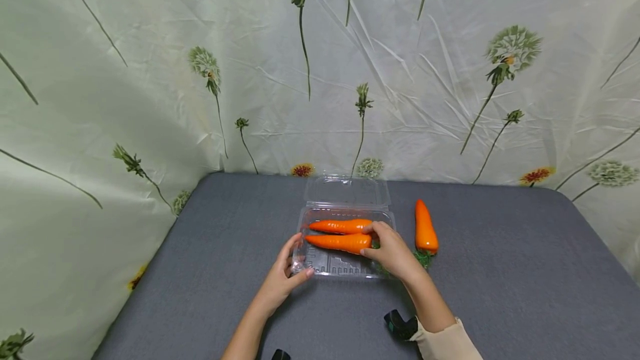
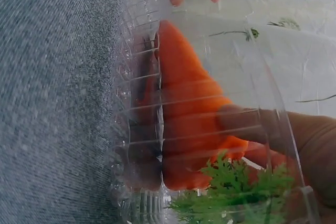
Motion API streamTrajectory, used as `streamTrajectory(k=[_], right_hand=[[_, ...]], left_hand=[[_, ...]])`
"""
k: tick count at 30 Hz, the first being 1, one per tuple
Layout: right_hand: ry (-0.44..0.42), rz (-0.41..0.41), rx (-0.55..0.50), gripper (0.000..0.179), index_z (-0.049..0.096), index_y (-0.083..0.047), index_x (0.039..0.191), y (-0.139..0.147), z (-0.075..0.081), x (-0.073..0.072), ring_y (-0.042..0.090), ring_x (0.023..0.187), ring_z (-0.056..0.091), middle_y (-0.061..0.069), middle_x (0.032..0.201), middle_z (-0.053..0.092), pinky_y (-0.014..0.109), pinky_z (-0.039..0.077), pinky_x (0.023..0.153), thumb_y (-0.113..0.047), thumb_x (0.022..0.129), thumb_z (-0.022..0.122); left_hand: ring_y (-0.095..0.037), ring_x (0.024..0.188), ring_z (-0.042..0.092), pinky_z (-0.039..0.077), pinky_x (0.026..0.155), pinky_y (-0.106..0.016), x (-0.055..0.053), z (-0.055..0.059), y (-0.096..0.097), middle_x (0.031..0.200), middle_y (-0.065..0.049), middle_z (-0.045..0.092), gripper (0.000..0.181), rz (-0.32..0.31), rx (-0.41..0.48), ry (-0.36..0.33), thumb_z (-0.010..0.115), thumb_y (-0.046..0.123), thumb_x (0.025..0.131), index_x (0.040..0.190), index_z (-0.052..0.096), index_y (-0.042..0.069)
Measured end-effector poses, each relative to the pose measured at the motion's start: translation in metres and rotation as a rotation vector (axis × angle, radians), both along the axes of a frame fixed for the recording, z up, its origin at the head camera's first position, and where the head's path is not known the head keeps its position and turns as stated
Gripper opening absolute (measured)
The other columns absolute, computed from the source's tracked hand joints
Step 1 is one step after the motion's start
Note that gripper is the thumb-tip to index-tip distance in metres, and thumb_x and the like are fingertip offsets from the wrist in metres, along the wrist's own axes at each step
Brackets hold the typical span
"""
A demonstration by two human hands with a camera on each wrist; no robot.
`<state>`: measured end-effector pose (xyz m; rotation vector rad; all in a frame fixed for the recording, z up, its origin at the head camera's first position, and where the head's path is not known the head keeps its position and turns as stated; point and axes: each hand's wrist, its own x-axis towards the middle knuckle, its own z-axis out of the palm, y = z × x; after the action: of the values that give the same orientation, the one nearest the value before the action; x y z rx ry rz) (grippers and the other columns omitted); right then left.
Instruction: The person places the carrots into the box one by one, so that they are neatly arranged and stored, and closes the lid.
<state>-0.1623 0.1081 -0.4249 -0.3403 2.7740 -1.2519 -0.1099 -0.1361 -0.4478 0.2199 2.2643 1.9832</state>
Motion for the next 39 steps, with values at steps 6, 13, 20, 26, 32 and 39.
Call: streamTrajectory(k=[6,13,20,26,32,39], right_hand=[[0.011,0.013,-0.001,0.045,0.056,-0.003,0.111,0.000,-0.001,0.000,0.025,0.098,0.050,0.007,0.108,0.052,0.042,0.040,0.083,-0.010,0.071,0.076],[0.048,0.007,-0.102,0.052,0.051,-0.002,0.121,0.005,0.000,-0.001,0.030,0.111,0.045,0.012,0.120,0.048,0.048,0.035,0.089,-0.014,0.075,0.073],[0.065,-0.043,-0.269,0.052,0.046,-0.002,0.125,0.013,0.013,0.002,0.031,0.119,0.039,0.014,0.126,0.045,0.047,0.029,0.096,-0.022,0.082,0.067],[0.126,-0.100,-0.416,0.054,0.039,0.000,0.129,0.027,0.017,0.001,0.031,0.123,0.034,0.018,0.130,0.041,0.046,0.025,0.098,-0.016,0.084,0.065],[0.244,-0.210,-0.422,0.054,0.040,0.002,0.128,0.042,0.017,0.004,0.031,0.121,0.037,0.019,0.128,0.043,0.044,0.027,0.098,-0.014,0.083,0.066],[0.294,-0.310,-0.345,0.056,0.040,-0.001,0.130,0.060,0.003,0.008,0.033,0.121,0.036,0.019,0.128,0.043,0.043,0.027,0.098,-0.020,0.084,0.065]], left_hand=[[-0.037,0.110,0.042,0.033,0.088,-0.048,0.000,0.000,0.000,0.138,-0.023,0.027,0.076,0.000,-0.005,0.000,0.068,0.007,0.080,0.141,0.023,0.010],[-0.037,0.110,0.042,0.034,0.088,-0.046,0.000,0.000,0.000,0.138,-0.023,0.027,0.076,-0.007,0.003,0.002,0.067,0.006,0.080,0.141,0.022,0.009],[-0.037,0.110,0.042,0.035,0.087,-0.044,0.000,0.000,0.000,0.138,-0.023,0.027,0.077,-0.013,0.012,0.011,0.067,0.006,0.079,0.141,0.022,0.008],[-0.037,0.109,0.043,0.035,0.086,-0.043,0.000,0.000,-0.001,0.137,-0.023,0.028,0.076,-0.009,0.010,0.016,0.067,0.004,0.079,0.141,0.024,0.008],[-0.037,0.109,0.043,0.035,0.087,-0.044,0.000,-0.001,0.000,0.137,-0.023,0.028,0.076,-0.005,0.004,0.018,0.067,0.004,0.079,0.141,0.024,0.008],[-0.038,0.110,0.042,0.035,0.087,-0.046,0.000,-0.001,-0.001,0.137,-0.023,0.028,0.075,-0.008,-0.003,0.028,0.066,0.003,0.080,0.141,0.023,0.008]])
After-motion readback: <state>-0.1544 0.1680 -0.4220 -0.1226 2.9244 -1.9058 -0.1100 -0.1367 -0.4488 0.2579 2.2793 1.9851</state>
